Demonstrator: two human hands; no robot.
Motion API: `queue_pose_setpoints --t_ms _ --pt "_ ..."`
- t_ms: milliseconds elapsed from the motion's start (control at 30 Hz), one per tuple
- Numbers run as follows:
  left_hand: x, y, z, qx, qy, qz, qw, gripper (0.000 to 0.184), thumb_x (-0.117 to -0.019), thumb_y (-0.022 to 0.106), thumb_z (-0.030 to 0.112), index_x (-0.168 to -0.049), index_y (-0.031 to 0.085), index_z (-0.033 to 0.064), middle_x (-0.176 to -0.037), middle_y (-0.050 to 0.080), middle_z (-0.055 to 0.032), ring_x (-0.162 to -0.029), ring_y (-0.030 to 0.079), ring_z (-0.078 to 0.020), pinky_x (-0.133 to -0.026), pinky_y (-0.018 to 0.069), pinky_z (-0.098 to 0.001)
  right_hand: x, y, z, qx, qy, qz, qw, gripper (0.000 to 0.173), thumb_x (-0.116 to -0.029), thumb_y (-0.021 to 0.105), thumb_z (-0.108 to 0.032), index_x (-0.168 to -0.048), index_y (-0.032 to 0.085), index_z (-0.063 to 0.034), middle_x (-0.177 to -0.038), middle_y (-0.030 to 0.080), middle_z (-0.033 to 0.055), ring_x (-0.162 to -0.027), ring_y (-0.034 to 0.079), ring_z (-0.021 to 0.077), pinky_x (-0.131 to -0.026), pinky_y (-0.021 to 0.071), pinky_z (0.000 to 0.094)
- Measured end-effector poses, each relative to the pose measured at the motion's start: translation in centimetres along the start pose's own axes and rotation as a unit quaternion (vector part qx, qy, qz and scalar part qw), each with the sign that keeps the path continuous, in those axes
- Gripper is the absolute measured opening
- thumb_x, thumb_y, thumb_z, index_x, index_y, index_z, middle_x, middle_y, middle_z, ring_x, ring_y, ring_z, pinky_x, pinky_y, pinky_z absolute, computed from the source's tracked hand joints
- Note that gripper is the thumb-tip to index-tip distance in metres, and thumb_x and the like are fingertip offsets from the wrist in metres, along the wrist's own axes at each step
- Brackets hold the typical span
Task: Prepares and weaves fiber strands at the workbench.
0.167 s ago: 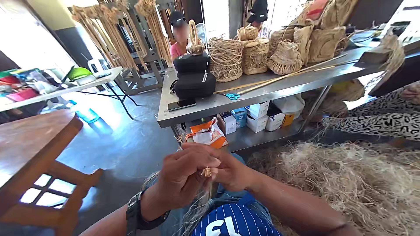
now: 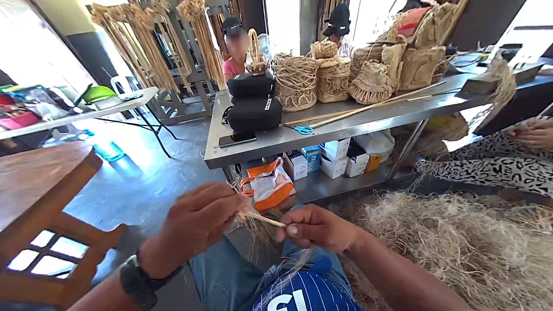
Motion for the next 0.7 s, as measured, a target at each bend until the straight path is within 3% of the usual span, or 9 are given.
queue_pose_setpoints --t_ms 100,200,300,400,500,567,600,667,700 --pt "2.4 -3.5 -3.6 -0.159 -0.004 -0.027 0.987 0.024 -0.1061 0.05 0.013 -0.105 0.07 -0.0009 -0.095 0.071 -0.0178 -0.092 0.07 -0.0275 -0.082 0.0576 -0.0392 5.5 -5.1 -0.1 0.109 0.039 0.084 0.99 0.025 -0.1078 0.05 -0.024 -0.11 0.071 -0.012 -0.065 0.05 -0.0118 -0.052 0.041 -0.0044 -0.047 0.0336 0.014" --pt "6.3 -6.9 -9.3 -0.237 -0.099 -0.044 0.966 0.032 -0.1078 0.047 0.018 -0.111 0.07 -0.0052 -0.1 0.069 -0.0237 -0.094 0.07 -0.0361 -0.083 0.0574 -0.0513 13.6 -10.3 -0.1 0.203 0.128 0.207 0.948 0.023 -0.1048 0.054 -0.03 -0.105 0.073 -0.017 -0.066 0.054 -0.0121 -0.052 0.041 -0.0039 -0.048 0.0353 0.016" --pt "10.0 -8.4 -13.3 -0.235 -0.199 -0.016 0.951 0.036 -0.1089 0.048 0.028 -0.11 0.07 -0.0008 -0.099 0.069 -0.0194 -0.089 0.069 -0.0325 -0.079 0.0566 -0.052 22.1 -12.6 -0.5 0.239 0.236 0.276 0.901 0.021 -0.1022 0.054 -0.028 -0.1 0.073 -0.0179 -0.063 0.051 -0.0114 -0.05 0.04 -0.0016 -0.048 0.0346 0.0185" --pt "10.7 -6.4 -13.1 -0.166 -0.268 -0.012 0.949 0.037 -0.1076 0.049 0.03 -0.103 0.069 -0.0012 -0.091 0.068 -0.016 -0.08 0.066 -0.0257 -0.073 0.0554 -0.049 29.1 -13.0 -0.6 0.237 0.341 0.311 0.855 0.02 -0.0996 0.056 -0.021 -0.098 0.074 -0.0136 -0.059 0.05 -0.011 -0.049 0.04 -0.0006 -0.047 0.0347 0.0193" --pt "10.1 -2.0 -11.3 -0.071 -0.287 -0.018 0.955 0.037 -0.1062 0.05 0.032 -0.098 0.069 0.0017 -0.084 0.066 -0.0078 -0.072 0.062 -0.0132 -0.067 0.0544 -0.0365 36.0 -14.2 1.2 0.31 0.524 0.284 0.741 0.024 -0.1058 0.055 -0.018 -0.099 0.074 -0.006 -0.062 0.054 0.0012 -0.053 0.048 0.012 -0.054 0.0437 0.034" --pt "9.3 1.8 -9.7 0.022 -0.283 -0.013 0.959 0.035 -0.1062 0.051 0.031 -0.097 0.069 0.0031 -0.081 0.064 -0.0019 -0.069 0.058 -0.0047 -0.065 0.0523 -0.026 40.2 -15.0 3.3 0.352 0.666 0.226 0.617 0.029 -0.108 0.053 -0.022 -0.105 0.074 -0.0011 -0.084 0.069 0.0173 -0.077 0.065 0.0306 -0.078 0.0525 0.0546" --pt "8.9 3.9 -8.7 0.078 -0.283 -0.016 0.956 0.032 -0.1067 0.052 0.03 -0.099 0.069 0.004 -0.082 0.065 0.0004 -0.071 0.058 -0.0018 -0.066 0.0521 -0.0224 41.2 -15.0 4.1 0.368 0.707 0.207 0.567 0.03 -0.1067 0.055 -0.025 -0.111 0.074 -0.0017 -0.1 0.073 0.0211 -0.094 0.069 0.0367 -0.09 0.0515 0.0608" --pt "8.1 8.3 -6.5 0.192 -0.284 -0.019 0.939 0.028 -0.1069 0.053 0.026 -0.102 0.069 0.0044 -0.086 0.067 0.0015 -0.073 0.06 -0.0004 -0.069 0.0533 -0.0207 39.9 -14.6 4.1 0.41 0.717 0.206 0.524 0.041 -0.1025 0.062 -0.034 -0.131 0.069 -0.0057 -0.129 0.066 0.0262 -0.125 0.06 0.0473 -0.106 0.0419 0.0708" --pt "7.6 10.5 -5.2 0.248 -0.287 -0.022 0.925 0.027 -0.1071 0.054 0.025 -0.102 0.069 0.0038 -0.086 0.066 0.0008 -0.073 0.059 -0.0021 -0.069 0.0532 -0.0225 37.3 -14.0 3.4 0.438 0.681 0.232 0.538 0.049 -0.1014 0.063 -0.038 -0.14 0.064 -0.0075 -0.136 0.063 0.0276 -0.13 0.056 0.0497 -0.107 0.0394 0.0732"
Point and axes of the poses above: each hand's wrist, its own x-axis away from the middle knuckle, its own y-axis out of the palm, z = x × y, the point moved 6 cm from there along -x, towards the middle knuckle
